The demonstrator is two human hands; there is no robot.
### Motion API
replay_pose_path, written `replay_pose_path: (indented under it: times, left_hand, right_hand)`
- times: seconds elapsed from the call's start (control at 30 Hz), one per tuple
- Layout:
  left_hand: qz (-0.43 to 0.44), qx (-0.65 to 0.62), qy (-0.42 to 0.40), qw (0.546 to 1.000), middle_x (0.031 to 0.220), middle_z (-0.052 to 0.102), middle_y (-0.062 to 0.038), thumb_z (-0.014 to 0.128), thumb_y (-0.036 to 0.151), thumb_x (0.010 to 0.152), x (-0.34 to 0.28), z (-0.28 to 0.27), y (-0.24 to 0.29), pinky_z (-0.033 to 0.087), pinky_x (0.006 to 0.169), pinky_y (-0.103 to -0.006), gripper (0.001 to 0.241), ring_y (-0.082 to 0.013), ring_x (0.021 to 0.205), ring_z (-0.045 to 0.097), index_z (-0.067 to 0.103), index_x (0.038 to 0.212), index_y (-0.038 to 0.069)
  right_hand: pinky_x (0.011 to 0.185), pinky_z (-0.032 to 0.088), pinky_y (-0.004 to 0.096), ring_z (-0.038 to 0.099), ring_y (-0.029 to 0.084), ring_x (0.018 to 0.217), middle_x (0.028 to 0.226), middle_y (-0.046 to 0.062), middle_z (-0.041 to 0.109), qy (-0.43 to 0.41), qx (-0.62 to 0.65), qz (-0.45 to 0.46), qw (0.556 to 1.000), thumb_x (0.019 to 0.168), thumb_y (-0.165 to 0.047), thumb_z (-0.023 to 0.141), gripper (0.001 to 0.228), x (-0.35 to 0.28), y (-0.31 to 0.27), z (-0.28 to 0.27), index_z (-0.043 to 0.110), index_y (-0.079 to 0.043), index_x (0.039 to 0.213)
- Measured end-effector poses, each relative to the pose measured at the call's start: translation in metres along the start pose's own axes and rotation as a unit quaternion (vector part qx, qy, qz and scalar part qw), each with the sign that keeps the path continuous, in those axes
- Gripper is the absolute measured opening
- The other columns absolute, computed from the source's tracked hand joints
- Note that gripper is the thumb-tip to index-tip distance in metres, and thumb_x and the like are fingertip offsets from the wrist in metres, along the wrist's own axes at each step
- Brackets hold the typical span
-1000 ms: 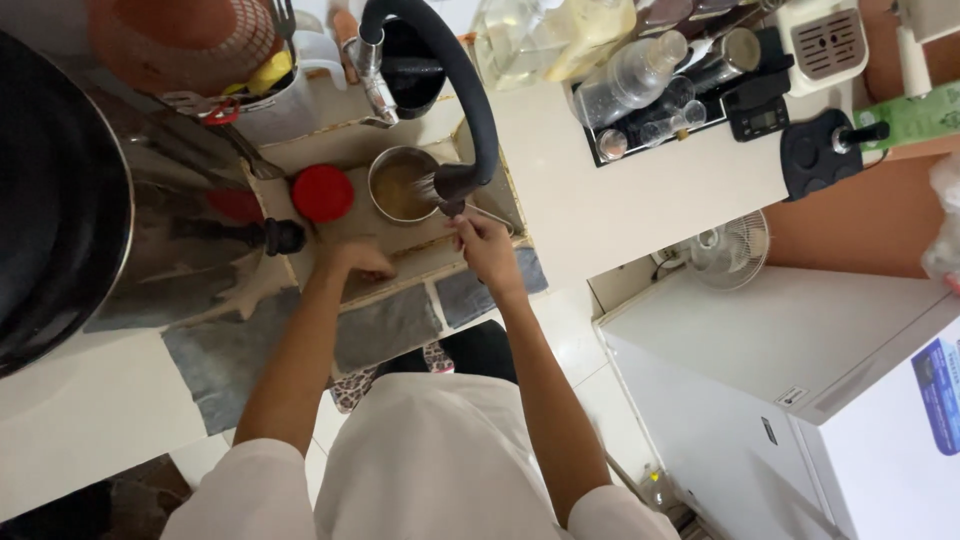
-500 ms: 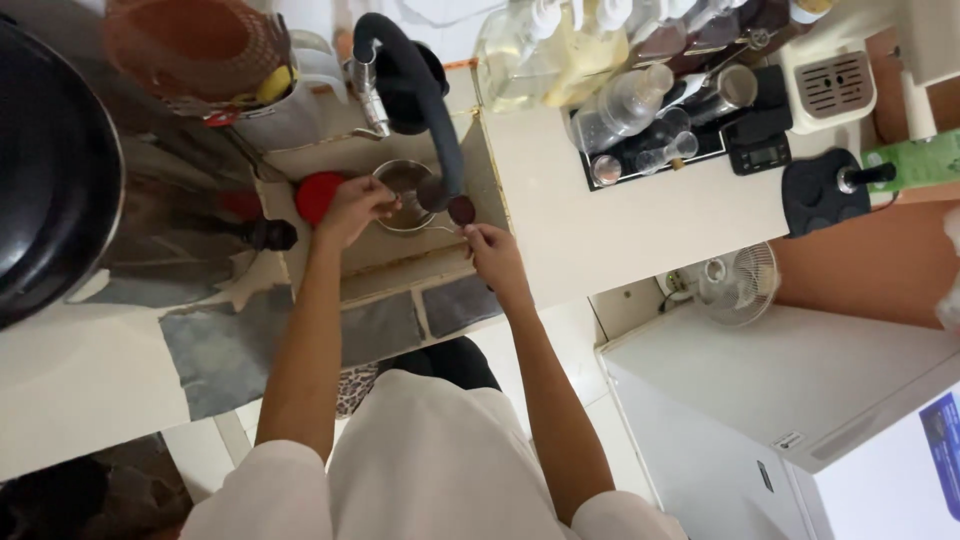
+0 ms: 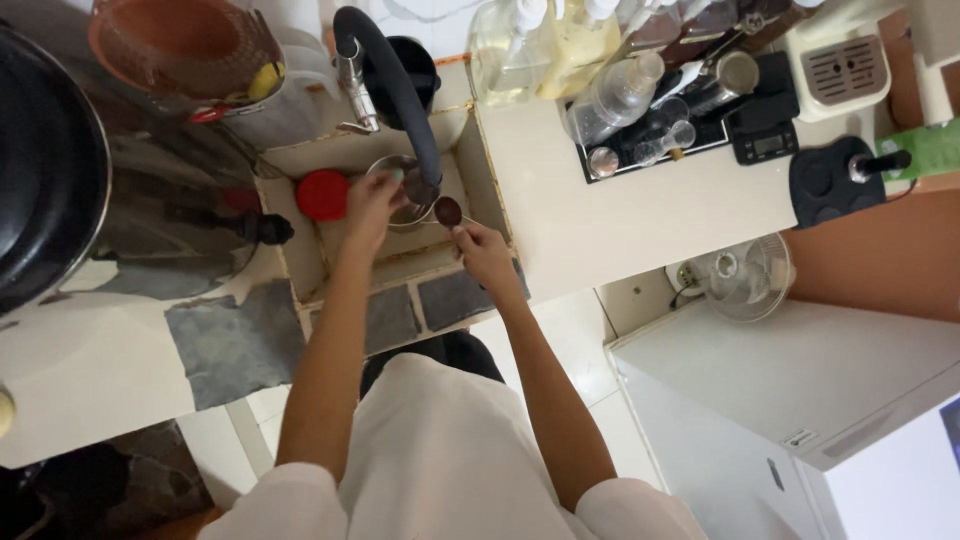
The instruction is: Cleaning a coffee shop counter and sink area using a rag.
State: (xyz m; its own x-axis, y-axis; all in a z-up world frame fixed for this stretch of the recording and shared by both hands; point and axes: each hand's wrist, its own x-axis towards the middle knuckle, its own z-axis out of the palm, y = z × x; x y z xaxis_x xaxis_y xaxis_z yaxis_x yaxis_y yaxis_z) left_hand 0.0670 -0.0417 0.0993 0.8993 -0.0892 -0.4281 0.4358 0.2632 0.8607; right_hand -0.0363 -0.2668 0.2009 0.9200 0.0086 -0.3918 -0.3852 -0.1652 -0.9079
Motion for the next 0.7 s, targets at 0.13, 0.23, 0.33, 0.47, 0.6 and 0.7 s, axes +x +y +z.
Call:
replay_pose_path:
  times: [0.13, 0.23, 0.33, 0.47, 0.6, 0.7]
  left_hand:
    - [0.067, -0.231, -0.002, 0.971, 0.112, 0.068, -0.011, 0.066, 0.003, 0.102, 0.069, 0.014, -0.019, 0.057, 0.086, -0.0321, 0.018, -0.0205, 0.098, 0.067, 0.064, 0.12, -0.002]
    - [0.063, -0.295, 0.014, 0.953, 0.118, 0.067, -0.008, 0.065, 0.001, 0.098, 0.132, 0.024, -0.027, 0.053, 0.088, -0.0342, 0.031, -0.0211, 0.104, 0.065, 0.061, 0.129, 0.004]
    - [0.024, -0.275, 0.052, 0.96, 0.125, 0.064, -0.005, 0.065, 0.005, 0.095, 0.123, 0.049, 0.006, 0.047, 0.084, -0.0366, 0.045, -0.0203, 0.106, 0.062, 0.055, 0.138, 0.012]
    - [-0.028, -0.176, 0.052, 0.983, 0.142, 0.056, 0.005, 0.064, 0.016, 0.095, 0.09, 0.049, 0.035, 0.044, 0.084, -0.0336, 0.054, -0.0154, 0.114, 0.057, 0.046, 0.145, 0.023]
    - [-0.009, -0.107, 0.008, 0.994, 0.143, 0.058, 0.002, 0.068, 0.016, 0.095, 0.089, 0.024, 0.015, 0.048, 0.089, -0.0343, 0.048, -0.0159, 0.115, 0.059, 0.056, 0.141, 0.013]
    - [-0.012, -0.051, -0.006, 0.999, 0.136, 0.064, -0.001, 0.067, 0.017, 0.095, 0.059, 0.026, 0.02, 0.05, 0.089, -0.0345, 0.043, -0.0154, 0.11, 0.062, 0.064, 0.137, 0.008]
  right_hand:
    - [0.056, 0.046, 0.029, 0.058, 0.009, 0.061, 0.068, 0.002, 0.066, 0.017, 0.003, -0.023, 1.0, 0.104, -0.028, 0.061, 0.033, -0.003, 0.004, 0.012, 0.077, -0.002, 0.093]
    - [0.056, 0.046, 0.029, 0.059, 0.01, 0.061, 0.067, 0.003, 0.066, 0.048, -0.005, 0.004, 0.999, 0.104, -0.029, 0.061, 0.034, -0.006, -0.002, 0.021, 0.077, -0.002, 0.092]
    - [0.057, 0.047, 0.03, 0.059, 0.01, 0.061, 0.067, 0.003, 0.067, 0.066, -0.002, 0.025, 0.998, 0.102, -0.028, 0.059, 0.03, -0.009, -0.005, 0.031, 0.078, -0.004, 0.1]
    - [0.063, 0.052, 0.035, 0.067, 0.019, 0.067, 0.072, 0.01, 0.069, 0.074, -0.073, 0.009, 0.995, 0.098, -0.023, 0.059, 0.026, -0.009, -0.011, 0.047, 0.075, -0.007, 0.11]
    - [0.068, 0.054, 0.04, 0.072, 0.029, 0.074, 0.08, 0.018, 0.07, 0.128, -0.113, -0.037, 0.985, 0.096, -0.022, 0.061, 0.026, -0.007, -0.003, 0.063, 0.073, -0.007, 0.112]
    - [0.07, 0.054, 0.043, 0.072, 0.034, 0.079, 0.086, 0.02, 0.072, 0.164, -0.115, -0.049, 0.978, 0.095, -0.022, 0.06, 0.031, -0.014, -0.007, 0.066, 0.071, -0.009, 0.12]
